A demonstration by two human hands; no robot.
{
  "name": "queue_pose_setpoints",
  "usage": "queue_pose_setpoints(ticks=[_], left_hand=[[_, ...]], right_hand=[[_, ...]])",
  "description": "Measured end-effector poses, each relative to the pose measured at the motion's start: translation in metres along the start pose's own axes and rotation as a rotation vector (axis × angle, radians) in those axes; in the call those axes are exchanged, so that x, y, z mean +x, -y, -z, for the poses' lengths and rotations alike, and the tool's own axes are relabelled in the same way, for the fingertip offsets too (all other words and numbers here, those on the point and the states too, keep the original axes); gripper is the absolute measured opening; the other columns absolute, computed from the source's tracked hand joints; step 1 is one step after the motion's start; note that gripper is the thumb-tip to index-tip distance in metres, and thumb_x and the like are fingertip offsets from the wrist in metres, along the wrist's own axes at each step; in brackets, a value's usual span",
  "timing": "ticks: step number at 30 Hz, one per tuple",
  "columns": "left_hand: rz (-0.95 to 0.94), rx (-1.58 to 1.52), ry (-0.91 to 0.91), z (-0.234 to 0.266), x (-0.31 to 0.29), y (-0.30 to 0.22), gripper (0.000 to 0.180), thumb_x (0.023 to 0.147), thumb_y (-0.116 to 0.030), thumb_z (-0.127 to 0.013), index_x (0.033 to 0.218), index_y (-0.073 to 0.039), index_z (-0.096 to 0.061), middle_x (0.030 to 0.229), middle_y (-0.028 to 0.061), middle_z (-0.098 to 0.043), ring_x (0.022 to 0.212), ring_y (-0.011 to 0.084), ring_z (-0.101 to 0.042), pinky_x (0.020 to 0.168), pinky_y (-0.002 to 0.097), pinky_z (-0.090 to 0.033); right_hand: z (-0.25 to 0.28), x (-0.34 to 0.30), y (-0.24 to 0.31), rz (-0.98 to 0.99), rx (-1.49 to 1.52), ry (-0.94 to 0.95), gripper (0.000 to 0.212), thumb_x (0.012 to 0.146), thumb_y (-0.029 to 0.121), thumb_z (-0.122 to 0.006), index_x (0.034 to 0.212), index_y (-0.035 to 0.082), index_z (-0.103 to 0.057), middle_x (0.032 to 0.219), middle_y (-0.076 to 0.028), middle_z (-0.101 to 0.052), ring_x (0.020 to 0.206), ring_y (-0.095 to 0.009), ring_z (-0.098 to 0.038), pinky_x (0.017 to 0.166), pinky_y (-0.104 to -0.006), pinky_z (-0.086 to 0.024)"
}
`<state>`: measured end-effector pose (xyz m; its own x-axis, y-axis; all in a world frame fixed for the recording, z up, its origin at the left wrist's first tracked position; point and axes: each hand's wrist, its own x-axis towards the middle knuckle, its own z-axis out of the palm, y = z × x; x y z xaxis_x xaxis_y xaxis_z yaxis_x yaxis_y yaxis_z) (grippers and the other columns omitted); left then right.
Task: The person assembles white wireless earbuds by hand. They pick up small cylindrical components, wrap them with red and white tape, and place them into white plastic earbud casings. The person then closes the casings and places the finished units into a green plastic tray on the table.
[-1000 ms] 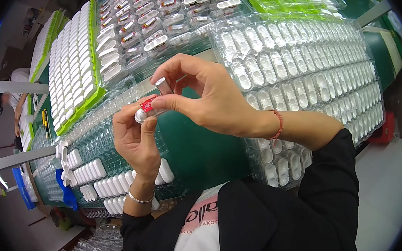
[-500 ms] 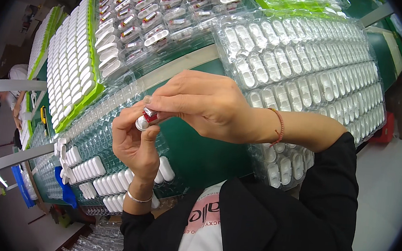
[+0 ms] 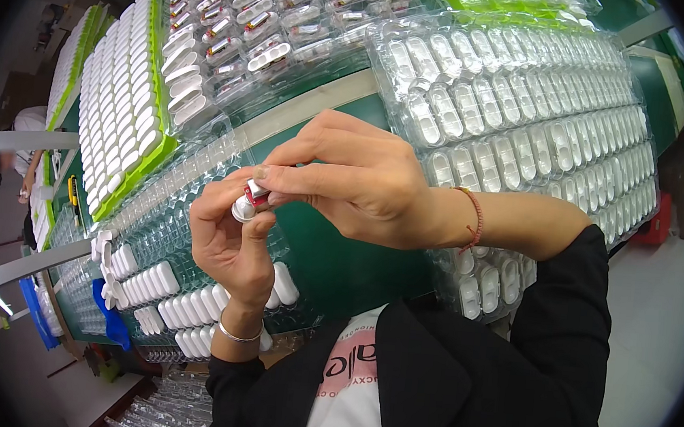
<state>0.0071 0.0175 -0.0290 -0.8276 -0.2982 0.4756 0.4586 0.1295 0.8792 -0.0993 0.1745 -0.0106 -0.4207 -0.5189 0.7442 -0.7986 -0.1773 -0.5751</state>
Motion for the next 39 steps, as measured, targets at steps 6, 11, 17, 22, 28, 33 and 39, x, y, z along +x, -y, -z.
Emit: queue_pose_setpoints(ticks=[6, 11, 17, 22, 28, 33, 39], left_hand=[[-0.005, 0.065, 0.028, 0.001, 0.0, -0.001, 0.036, 0.088, -0.014, -0.072, 0.112, 0.003, -0.051, 0.107, 0.0157, -0.06, 0.107, 0.0254, -0.059, 0.094, 0.0352, -0.048], [-0.032, 0.01, -0.001, 0.0, 0.0, 0.001, 0.037, 0.079, -0.002, -0.078, 0.109, 0.003, -0.057, 0.109, 0.0165, -0.064, 0.106, 0.0304, -0.062, 0.092, 0.0377, -0.05], [-0.034, -0.073, 0.01, -0.002, -0.001, 0.002, 0.038, 0.079, 0.001, -0.077, 0.111, 0.002, -0.055, 0.108, 0.0157, -0.062, 0.106, 0.0307, -0.062, 0.093, 0.0389, -0.051], [-0.087, -0.096, 0.042, -0.001, -0.002, 0.002, 0.036, 0.082, -0.006, -0.076, 0.109, 0.0, -0.054, 0.105, 0.015, -0.061, 0.102, 0.0289, -0.063, 0.091, 0.04, -0.052], [-0.183, -0.15, 0.13, 0.003, 0.004, 0.002, 0.034, 0.079, -0.003, -0.078, 0.105, -0.001, -0.056, 0.113, 0.0177, -0.061, 0.101, 0.033, -0.065, 0.088, 0.0413, -0.054], [-0.126, -0.164, 0.141, 0.008, 0.004, 0.005, 0.039, 0.079, -0.009, -0.079, 0.11, -0.001, -0.056, 0.116, 0.0201, -0.063, 0.105, 0.0294, -0.064, 0.09, 0.0387, -0.052], [0.394, -0.298, 0.127, 0.003, 0.001, -0.014, 0.047, 0.084, -0.001, -0.073, 0.124, 0.009, -0.049, 0.113, 0.0164, -0.065, 0.103, 0.0193, -0.064, 0.091, 0.0296, -0.05]], right_hand=[[-0.003, -0.001, -0.001, 0.027, 0.009, -0.013, 0.037, 0.068, -0.012, -0.074, 0.103, 0.0, -0.07, 0.098, -0.013, -0.071, 0.083, -0.024, -0.066, 0.07, -0.0298, -0.052], [-0.002, -0.002, -0.001, 0.043, 0.011, -0.013, 0.037, 0.069, -0.012, -0.073, 0.103, 0.0, -0.07, 0.099, -0.013, -0.071, 0.085, -0.024, -0.065, 0.071, -0.0298, -0.053], [-0.002, -0.004, -0.004, 0.109, 0.004, -0.019, 0.033, 0.07, -0.01, -0.073, 0.101, 0.0, -0.071, 0.098, -0.014, -0.071, 0.089, -0.026, -0.065, 0.071, -0.0314, -0.055], [0.003, -0.002, -0.007, 0.249, -0.008, 0.056, 0.029, 0.075, -0.004, -0.074, 0.103, 0.002, -0.07, 0.108, -0.014, -0.067, 0.093, -0.029, -0.065, 0.073, -0.0327, -0.056], [0.002, 0.0, 0.003, 0.121, 0.079, 0.002, 0.029, 0.078, 0.006, -0.077, 0.105, 0.002, -0.067, 0.107, -0.013, -0.064, 0.092, -0.029, -0.065, 0.075, -0.0351, -0.054], [0.004, -0.005, -0.002, 0.071, 0.131, 0.017, 0.032, 0.075, 0.011, -0.08, 0.103, 0.001, -0.067, 0.1, -0.012, -0.064, 0.089, -0.028, -0.065, 0.074, -0.0354, -0.054], [0.007, -0.001, -0.01, 0.251, -0.071, 0.092, 0.028, 0.071, 0.0, -0.074, 0.097, 0.0, -0.063, 0.097, -0.011, -0.061, 0.084, -0.029, -0.062, 0.069, -0.0355, -0.054]])
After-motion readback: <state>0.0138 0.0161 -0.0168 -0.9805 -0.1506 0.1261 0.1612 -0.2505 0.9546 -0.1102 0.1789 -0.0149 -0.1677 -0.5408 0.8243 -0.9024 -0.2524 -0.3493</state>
